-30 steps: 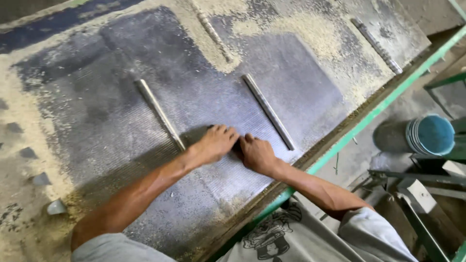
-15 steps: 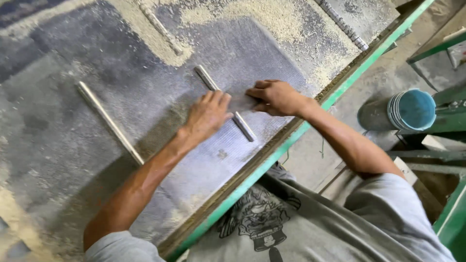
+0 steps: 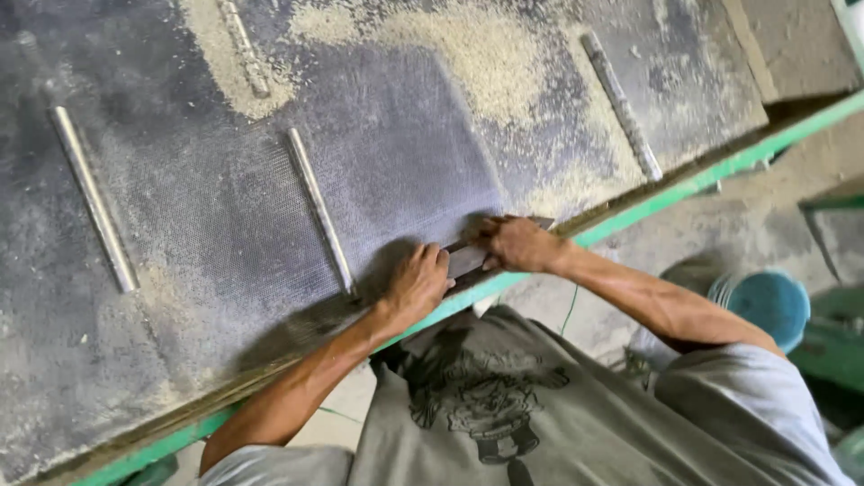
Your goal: Cleaning rice grains and debris from a vibrating mesh screen using a metal scraper and a wire brush.
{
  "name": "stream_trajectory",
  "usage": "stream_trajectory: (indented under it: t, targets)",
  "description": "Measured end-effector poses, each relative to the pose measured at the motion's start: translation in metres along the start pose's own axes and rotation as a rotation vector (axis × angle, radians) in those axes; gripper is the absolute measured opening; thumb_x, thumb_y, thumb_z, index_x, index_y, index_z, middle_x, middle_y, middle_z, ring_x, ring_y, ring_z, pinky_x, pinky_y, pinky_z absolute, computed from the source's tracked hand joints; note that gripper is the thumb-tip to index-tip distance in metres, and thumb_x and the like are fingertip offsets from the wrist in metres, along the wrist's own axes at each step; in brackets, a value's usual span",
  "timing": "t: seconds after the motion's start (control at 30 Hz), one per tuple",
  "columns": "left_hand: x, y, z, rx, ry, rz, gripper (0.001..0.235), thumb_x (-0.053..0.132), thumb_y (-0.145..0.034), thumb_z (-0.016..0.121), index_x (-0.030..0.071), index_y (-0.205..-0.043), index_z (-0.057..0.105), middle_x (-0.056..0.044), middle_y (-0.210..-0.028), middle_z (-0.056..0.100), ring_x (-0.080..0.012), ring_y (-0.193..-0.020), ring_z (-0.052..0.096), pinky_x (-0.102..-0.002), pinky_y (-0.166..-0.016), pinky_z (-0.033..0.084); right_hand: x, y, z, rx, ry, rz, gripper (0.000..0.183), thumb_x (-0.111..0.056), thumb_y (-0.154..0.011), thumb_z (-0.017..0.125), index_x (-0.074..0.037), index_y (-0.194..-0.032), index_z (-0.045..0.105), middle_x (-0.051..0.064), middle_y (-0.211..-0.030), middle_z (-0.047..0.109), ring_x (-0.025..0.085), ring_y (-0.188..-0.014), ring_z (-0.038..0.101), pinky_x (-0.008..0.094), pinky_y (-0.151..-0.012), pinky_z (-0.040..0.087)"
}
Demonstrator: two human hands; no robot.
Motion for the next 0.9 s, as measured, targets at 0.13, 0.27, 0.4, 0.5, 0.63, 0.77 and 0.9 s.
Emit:
stream_trajectory:
  t: [0.13, 0.27, 0.4, 0.5, 0.63, 0.77, 0.9]
  targets:
    - [-0.011, -0.025, 0.007, 0.133, -0.257, -0.057, 0.045, 0.013, -0.084, 0.075, -0.004, -0.124, 0.064, -0.015, -0.12, 0.06, -0.033, -0.115, 0.057, -0.044, -0.094, 0.055, 0.029, -0.013, 0.001, 0.418, 0.014, -0.22, 0.053, -0.04, -0.088, 0.066, -0.011, -0.133, 0.061, 0.018, -0.118, 0.062, 0.035, -0.104, 0.065, 0.044, -0.084, 0.057]
    - [-0.063, -0.076, -0.009, 0.072, -0.446, -0.071, 0.064, 0.005, -0.073, 0.072, -0.009, -0.134, 0.056, -0.019, -0.124, 0.059, -0.0338, -0.117, 0.055, -0.042, -0.091, 0.056, 0.063, -0.07, -0.016, 0.526, 0.164, -0.181, 0.056, -0.042, -0.097, 0.059, -0.006, -0.139, 0.054, 0.017, -0.119, 0.061, 0.035, -0.109, 0.063, 0.046, -0.09, 0.057]
    - [-0.166, -0.177, -0.044, 0.246, -0.417, -0.122, 0.048, -0.003, -0.091, 0.061, -0.008, -0.138, 0.053, -0.024, -0.133, 0.057, -0.0399, -0.125, 0.053, -0.046, -0.1, 0.052, 0.141, -0.175, -0.065, 0.592, 0.137, 0.039, 0.048, -0.027, -0.105, 0.053, -0.01, -0.149, 0.051, 0.016, -0.136, 0.059, 0.03, -0.11, 0.063, 0.046, -0.095, 0.058]
    - [-0.194, -0.212, -0.062, 0.322, -0.439, -0.119, 0.047, -0.002, -0.088, 0.063, -0.007, -0.134, 0.055, -0.024, -0.135, 0.056, -0.0396, -0.126, 0.052, -0.047, -0.109, 0.046, 0.158, -0.208, -0.089, 0.606, 0.202, 0.141, 0.046, -0.033, -0.102, 0.053, -0.011, -0.143, 0.052, 0.014, -0.136, 0.057, 0.029, -0.112, 0.062, 0.047, -0.098, 0.057]
    - [-0.151, -0.159, -0.031, 0.197, -0.478, -0.072, 0.058, 0.004, -0.082, 0.07, -0.011, -0.136, 0.053, -0.027, -0.138, 0.055, -0.0454, -0.129, 0.049, -0.047, -0.095, 0.056, 0.089, -0.119, -0.106, 0.294, 0.001, 0.198, 0.054, -0.032, -0.106, 0.047, -0.012, -0.154, 0.034, 0.02, -0.158, 0.035, 0.041, -0.133, 0.047, 0.05, -0.088, 0.059]
    - [-0.081, -0.078, 0.018, -0.073, -0.539, 0.022, 0.044, 0.005, -0.094, 0.065, -0.01, -0.135, 0.058, -0.022, -0.124, 0.063, -0.0331, -0.114, 0.06, -0.046, -0.095, 0.058, 0.052, -0.059, -0.005, 0.422, 0.21, 0.028, 0.059, -0.013, -0.103, 0.054, -0.015, -0.16, 0.039, 0.017, -0.147, 0.05, 0.034, -0.126, 0.056, 0.044, -0.1, 0.057]
    - [-0.074, -0.076, 0.035, 0.011, -0.46, 0.033, 0.041, 0.015, -0.095, 0.065, -0.009, -0.129, 0.06, -0.022, -0.121, 0.063, -0.0328, -0.11, 0.06, -0.047, -0.097, 0.056, 0.043, -0.05, 0.01, 0.341, 0.082, 0.083, 0.062, -0.024, -0.095, 0.062, -0.017, -0.153, 0.044, 0.015, -0.139, 0.053, 0.03, -0.122, 0.058, 0.043, -0.094, 0.059]
Point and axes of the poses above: each hand's wrist, its own y-axis away from the middle knuckle, its own z-axis out of the palm, x = y × z, the point moved 4 cm from there along -y, towards the middle knuckle
